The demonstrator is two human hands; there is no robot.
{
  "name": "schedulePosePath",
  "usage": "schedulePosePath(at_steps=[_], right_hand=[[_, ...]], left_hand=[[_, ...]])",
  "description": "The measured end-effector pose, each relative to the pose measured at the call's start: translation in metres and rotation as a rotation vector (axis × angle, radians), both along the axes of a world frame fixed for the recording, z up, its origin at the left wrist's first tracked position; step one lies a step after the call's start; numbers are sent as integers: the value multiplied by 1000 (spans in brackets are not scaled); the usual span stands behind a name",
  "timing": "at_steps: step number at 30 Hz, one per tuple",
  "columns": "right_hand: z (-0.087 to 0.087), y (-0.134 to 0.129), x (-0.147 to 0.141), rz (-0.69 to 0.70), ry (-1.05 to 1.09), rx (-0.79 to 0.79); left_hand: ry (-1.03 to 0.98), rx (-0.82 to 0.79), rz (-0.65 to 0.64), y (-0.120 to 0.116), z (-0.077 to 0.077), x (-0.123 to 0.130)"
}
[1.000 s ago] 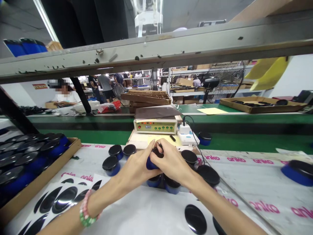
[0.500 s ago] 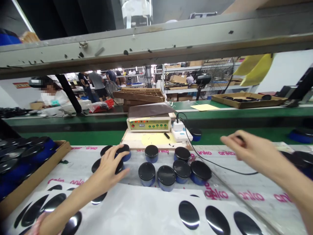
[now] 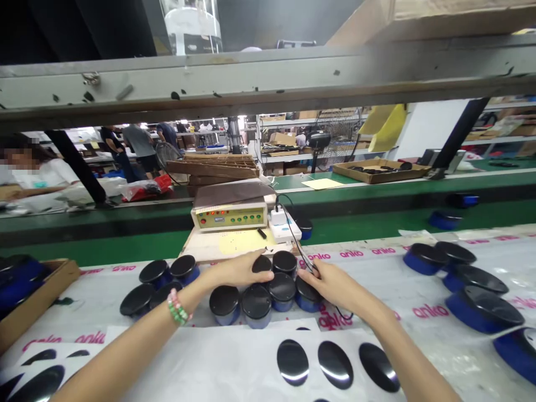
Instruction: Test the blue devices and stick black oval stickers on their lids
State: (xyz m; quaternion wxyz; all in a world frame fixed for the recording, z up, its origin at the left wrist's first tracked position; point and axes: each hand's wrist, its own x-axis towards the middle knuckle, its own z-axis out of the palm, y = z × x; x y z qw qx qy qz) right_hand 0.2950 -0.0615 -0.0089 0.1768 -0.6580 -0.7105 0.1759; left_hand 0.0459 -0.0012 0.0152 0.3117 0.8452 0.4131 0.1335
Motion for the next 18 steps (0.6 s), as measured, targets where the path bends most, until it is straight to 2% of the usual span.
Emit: schedulePosePath(at_steps=[3,6,8,10,13,18], right_hand=[[-2,-2,3,16,40,-29],[-6,-3,5,43,78,-41],[-7,-3,5,52,121,-47],[-7,-5,5,37,185,-54],[-5,-8,4,8,252,-56],[-2,-11,4,0,271,-19]], left_hand=[[114,-19,29,-21,12,-25],[303,-110,23,-38,20,-55],[308,-124,47,-41,21,-66],[225,-69,124,-37,16,-64],[155,6,244,-20,3,-48],[48,82,302,-7,-18,-22]])
